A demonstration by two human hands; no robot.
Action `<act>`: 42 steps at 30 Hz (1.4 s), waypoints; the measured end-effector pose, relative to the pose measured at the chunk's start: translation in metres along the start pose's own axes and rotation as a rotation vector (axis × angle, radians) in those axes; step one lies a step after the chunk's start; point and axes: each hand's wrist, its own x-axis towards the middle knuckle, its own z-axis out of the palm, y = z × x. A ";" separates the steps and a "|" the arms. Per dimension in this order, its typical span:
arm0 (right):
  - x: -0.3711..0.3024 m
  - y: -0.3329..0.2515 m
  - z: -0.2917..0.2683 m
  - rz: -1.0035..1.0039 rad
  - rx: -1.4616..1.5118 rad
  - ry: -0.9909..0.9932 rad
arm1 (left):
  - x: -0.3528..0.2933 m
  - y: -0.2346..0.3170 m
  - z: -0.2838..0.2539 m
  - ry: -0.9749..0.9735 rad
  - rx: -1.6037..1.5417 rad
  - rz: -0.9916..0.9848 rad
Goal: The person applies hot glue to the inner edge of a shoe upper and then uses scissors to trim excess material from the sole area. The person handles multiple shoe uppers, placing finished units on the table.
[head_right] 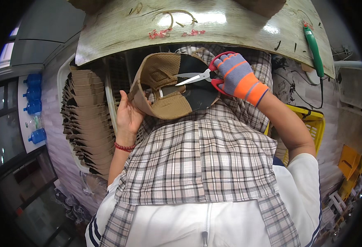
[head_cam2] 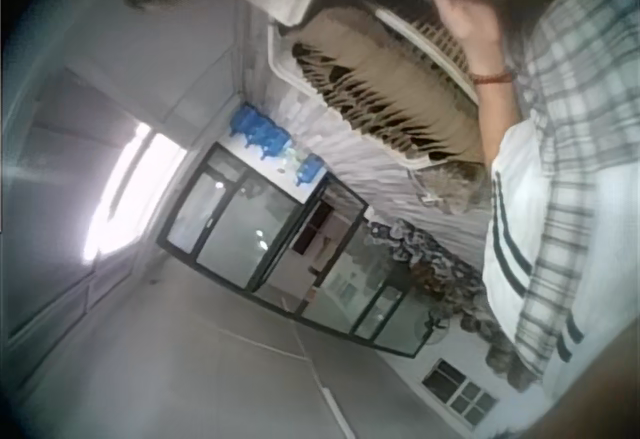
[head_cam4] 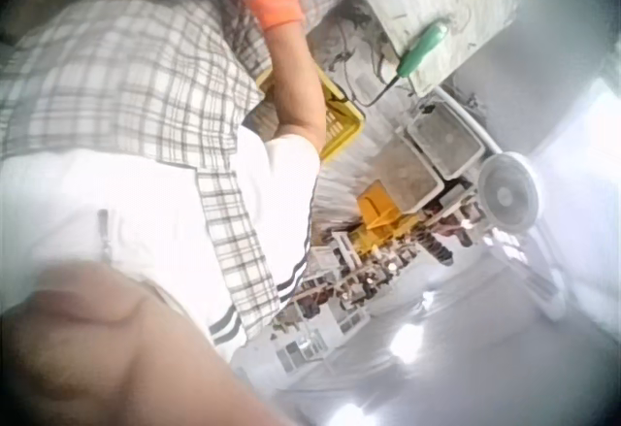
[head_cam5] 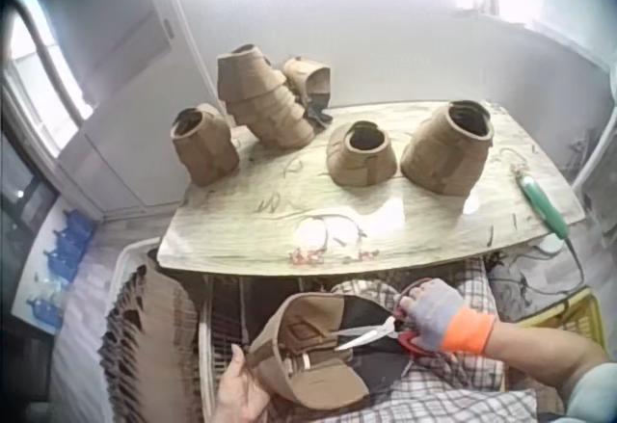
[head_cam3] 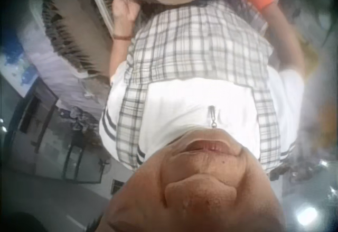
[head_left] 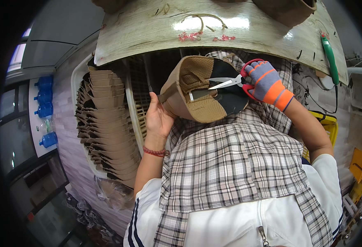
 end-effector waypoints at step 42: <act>0.024 -0.009 0.008 -0.064 -0.079 0.100 | 0.068 -0.041 0.001 0.238 0.207 0.249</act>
